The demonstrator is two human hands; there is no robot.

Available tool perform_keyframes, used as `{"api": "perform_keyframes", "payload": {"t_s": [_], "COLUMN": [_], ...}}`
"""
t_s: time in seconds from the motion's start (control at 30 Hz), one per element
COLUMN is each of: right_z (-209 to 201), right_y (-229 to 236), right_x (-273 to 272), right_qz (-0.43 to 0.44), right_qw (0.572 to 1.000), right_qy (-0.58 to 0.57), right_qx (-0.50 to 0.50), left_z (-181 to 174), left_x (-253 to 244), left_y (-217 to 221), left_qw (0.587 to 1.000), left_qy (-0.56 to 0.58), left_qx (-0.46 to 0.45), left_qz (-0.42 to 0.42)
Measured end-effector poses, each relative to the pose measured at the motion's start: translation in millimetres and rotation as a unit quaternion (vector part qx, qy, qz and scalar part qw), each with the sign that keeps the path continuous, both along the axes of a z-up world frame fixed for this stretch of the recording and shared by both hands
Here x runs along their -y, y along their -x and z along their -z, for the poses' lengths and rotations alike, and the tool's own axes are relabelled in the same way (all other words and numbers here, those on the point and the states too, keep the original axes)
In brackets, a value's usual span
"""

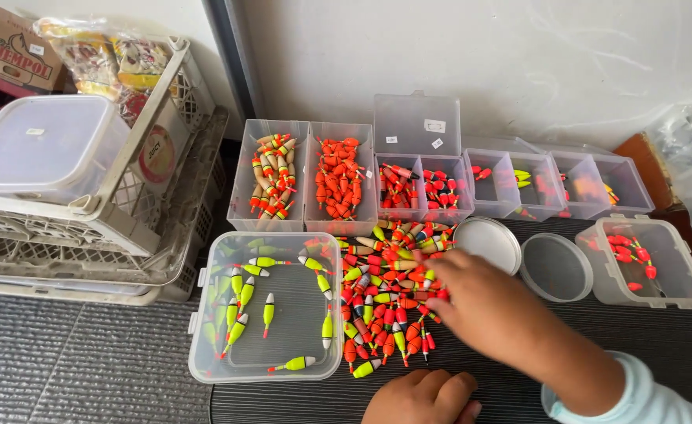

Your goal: The person assembles small fishing floats by hand, picking up components from a pile on a table and inserting them into clear plastic containers. The person handles red, yellow, and green float parts, organizing them into separate compartments.

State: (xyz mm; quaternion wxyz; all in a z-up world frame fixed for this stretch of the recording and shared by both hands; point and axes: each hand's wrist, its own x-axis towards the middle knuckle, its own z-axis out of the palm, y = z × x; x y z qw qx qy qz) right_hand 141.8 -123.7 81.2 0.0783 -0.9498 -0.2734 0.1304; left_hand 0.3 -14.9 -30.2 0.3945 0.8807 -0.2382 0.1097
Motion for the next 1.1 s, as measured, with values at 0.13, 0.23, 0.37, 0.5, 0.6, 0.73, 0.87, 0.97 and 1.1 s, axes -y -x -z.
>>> {"api": "perform_keyframes", "payload": {"t_s": [0.13, 0.23, 0.37, 0.5, 0.6, 0.73, 0.87, 0.97, 1.1], "right_z": [5, -3, 18, 28, 24, 27, 29, 27, 12], "right_y": [5, -12, -43, -48, -52, -49, -48, -43, -11], "right_x": [-8, -11, -9, -17, -18, -10, 1, 12, 33], "right_qz": [-0.046, -0.015, -0.036, -0.056, -0.062, -0.091, -0.102, -0.106, -0.129], "right_qw": [0.996, 0.996, 0.992, 0.993, 0.994, 0.989, 0.988, 0.981, 0.965], "right_qy": [-0.070, -0.091, -0.059, 0.053, 0.046, 0.033, -0.019, -0.098, -0.152], "right_qx": [-0.018, -0.006, 0.103, 0.084, 0.074, 0.112, 0.112, 0.131, 0.174], "left_z": [1, 1, 6, 13, 10, 6, -1, -10, -42], "left_x": [2, 2, 4, 6, 5, 1, -2, -3, -13], "left_y": [-2, -1, 0, 0, 0, 0, 0, 0, 1], "left_qw": [1.000, 0.999, 0.999, 0.999, 0.999, 0.999, 1.000, 0.998, 0.966], "left_qy": [0.007, 0.005, -0.013, -0.018, -0.007, -0.001, 0.017, 0.038, 0.124], "left_qx": [-0.005, 0.044, 0.033, 0.042, 0.035, 0.050, 0.008, -0.042, -0.212], "left_qz": [0.012, -0.007, -0.011, -0.014, -0.013, -0.003, 0.009, -0.002, -0.087]}}
